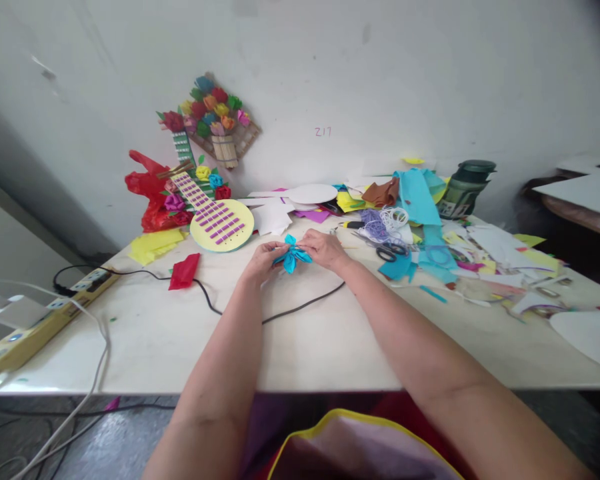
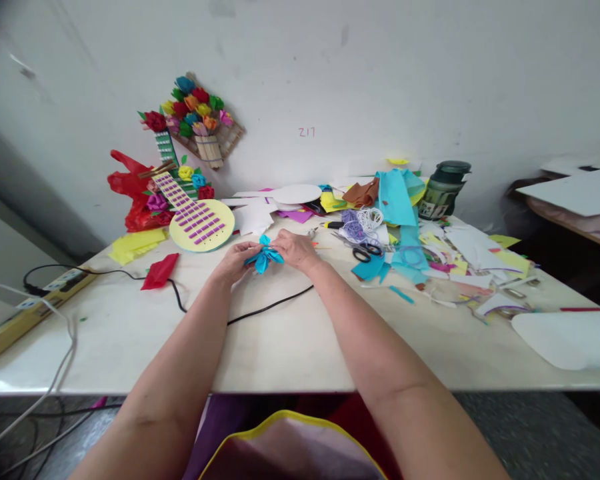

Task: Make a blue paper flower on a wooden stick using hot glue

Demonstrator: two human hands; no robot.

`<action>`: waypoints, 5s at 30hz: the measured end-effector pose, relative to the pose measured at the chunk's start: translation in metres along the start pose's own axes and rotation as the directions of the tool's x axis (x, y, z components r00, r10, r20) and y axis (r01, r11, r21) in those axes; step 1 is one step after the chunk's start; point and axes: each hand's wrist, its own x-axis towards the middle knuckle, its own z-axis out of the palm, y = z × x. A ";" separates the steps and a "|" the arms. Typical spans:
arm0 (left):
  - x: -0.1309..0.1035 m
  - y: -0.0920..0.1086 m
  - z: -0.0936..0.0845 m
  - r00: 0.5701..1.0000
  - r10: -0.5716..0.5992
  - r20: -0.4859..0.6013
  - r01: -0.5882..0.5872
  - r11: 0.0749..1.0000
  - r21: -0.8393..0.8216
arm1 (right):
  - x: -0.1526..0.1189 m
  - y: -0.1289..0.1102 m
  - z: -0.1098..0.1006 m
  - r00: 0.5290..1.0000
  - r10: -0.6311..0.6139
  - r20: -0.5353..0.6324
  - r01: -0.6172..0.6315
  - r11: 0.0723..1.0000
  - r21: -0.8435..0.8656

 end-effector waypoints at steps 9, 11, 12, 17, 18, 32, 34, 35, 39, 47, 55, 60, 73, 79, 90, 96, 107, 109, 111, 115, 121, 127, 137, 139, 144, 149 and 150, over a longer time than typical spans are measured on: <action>-0.001 0.003 0.002 0.997 0.073 -0.023 -0.072 0.996 0.050 | 0.000 0.004 0.000 0.999 0.041 0.029 -0.041 0.999 0.001; 0.000 0.002 0.002 0.997 0.076 -0.025 -0.075 0.996 0.045 | 0.000 0.002 -0.002 0.998 0.052 0.026 -0.052 0.999 -0.015; 0.001 0.002 0.001 0.996 0.079 -0.028 -0.078 0.996 0.042 | 0.000 0.001 -0.003 0.998 0.058 0.026 -0.057 0.998 -0.023; 0.002 0.001 -0.002 0.994 0.100 -0.044 -0.098 0.995 0.035 | -0.001 -0.001 -0.008 0.996 0.084 0.023 -0.082 0.995 -0.055; 0.002 0.001 -0.003 0.993 0.105 -0.049 -0.103 0.994 0.033 | -0.001 0.000 -0.009 0.996 0.090 0.017 -0.089 0.994 -0.059; 0.006 0.000 -0.008 0.973 0.150 -0.176 -0.153 0.988 -0.006 | -0.004 0.007 -0.014 0.973 0.229 -0.035 -0.229 0.973 -0.006; 0.005 0.001 -0.008 0.969 0.161 -0.186 -0.165 0.986 -0.010 | -0.003 0.006 -0.016 0.957 0.290 -0.019 -0.290 0.957 0.007; 0.005 0.001 -0.008 0.968 0.164 -0.190 -0.169 0.986 -0.010 | -0.002 0.005 -0.018 0.943 0.332 -0.009 -0.332 0.943 0.005; 0.006 0.000 -0.006 0.964 0.174 -0.201 -0.178 0.984 -0.001 | 0.003 -0.001 -0.022 0.874 0.484 0.037 -0.484 0.875 -0.004; 0.005 0.000 0.000 0.955 0.214 -0.205 -0.221 0.975 -0.013 | 0.009 -0.015 -0.023 0.828 0.530 0.183 -0.557 0.814 0.163; 0.005 -0.001 0.008 0.962 0.215 -0.170 -0.224 0.974 -0.037 | 0.009 -0.016 -0.017 0.809 0.552 0.200 -0.581 0.705 0.406; 0.005 -0.002 0.012 0.974 0.185 -0.129 -0.195 0.979 -0.065 | 0.011 -0.007 -0.005 0.762 0.622 0.182 -0.611 0.594 0.524; 0.003 0.002 0.012 0.974 0.176 -0.142 -0.181 0.983 -0.023 | 0.014 0.000 -0.002 0.779 0.621 0.089 -0.536 0.584 0.609; 0.005 0.004 0.008 0.984 0.105 -0.146 -0.108 0.994 -0.011 | 0.012 -0.002 -0.005 0.873 0.479 0.085 -0.433 0.685 0.586; 0.003 0.002 0.011 0.996 0.042 -0.077 -0.038 0.998 0.049 | 0.014 -0.005 -0.004 0.850 0.524 0.052 -0.464 0.698 0.546; 0.005 0.000 0.014 0.985 0.080 -0.154 -0.085 0.996 -0.025 | 0.013 -0.019 -0.020 0.804 0.592 0.055 -0.583 0.766 0.272; 0.007 -0.003 0.022 0.967 0.088 -0.239 -0.127 0.980 -0.153 | 0.013 -0.012 -0.013 0.830 0.549 0.104 -0.551 0.775 0.309; 0.007 -0.001 0.022 0.968 0.069 -0.243 -0.107 0.984 -0.145 | 0.014 -0.008 -0.010 0.838 0.542 0.065 -0.530 0.777 0.340; 0.006 0.001 0.022 0.975 0.055 -0.216 -0.086 0.987 -0.139 | 0.013 -0.005 -0.008 0.853 0.521 0.039 -0.494 0.780 0.383; 0.004 0.003 0.022 0.983 0.050 -0.175 -0.074 0.988 -0.135 | 0.013 -0.001 -0.003 0.896 0.443 0.027 -0.402 0.783 0.474; 0.003 0.001 0.021 0.987 0.051 -0.150 -0.069 0.991 -0.116 | 0.010 0.000 0.000 0.932 0.346 0.107 -0.339 0.733 0.590; 0.001 0.001 0.020 0.990 0.108 -0.094 -0.113 0.992 -0.051 | 0.011 -0.002 0.001 0.901 0.425 0.092 -0.396 0.715 0.576; 0.004 -0.002 0.020 0.960 0.243 -0.142 -0.227 0.967 0.118 | 0.011 0.000 -0.002 0.841 0.511 0.180 -0.507 0.627 0.592; 0.003 -0.001 0.022 0.958 0.249 -0.145 -0.230 0.964 0.134 | 0.011 0.002 -0.001 0.832 0.524 0.185 -0.525 0.635 0.566; -0.001 0.002 0.027 0.957 0.258 -0.135 -0.239 0.961 0.142 | 0.011 0.004 -0.001 0.834 0.527 0.161 -0.527 0.678 0.512; -0.005 0.006 0.027 0.978 0.194 -0.084 -0.176 0.968 0.181 | 0.010 0.003 -0.003 0.841 0.528 0.116 -0.513 0.712 0.480; -0.006 0.006 0.027 0.981 0.183 -0.071 -0.167 0.969 0.183 | 0.010 0.002 -0.003 0.844 0.526 0.108 -0.506 0.713 0.485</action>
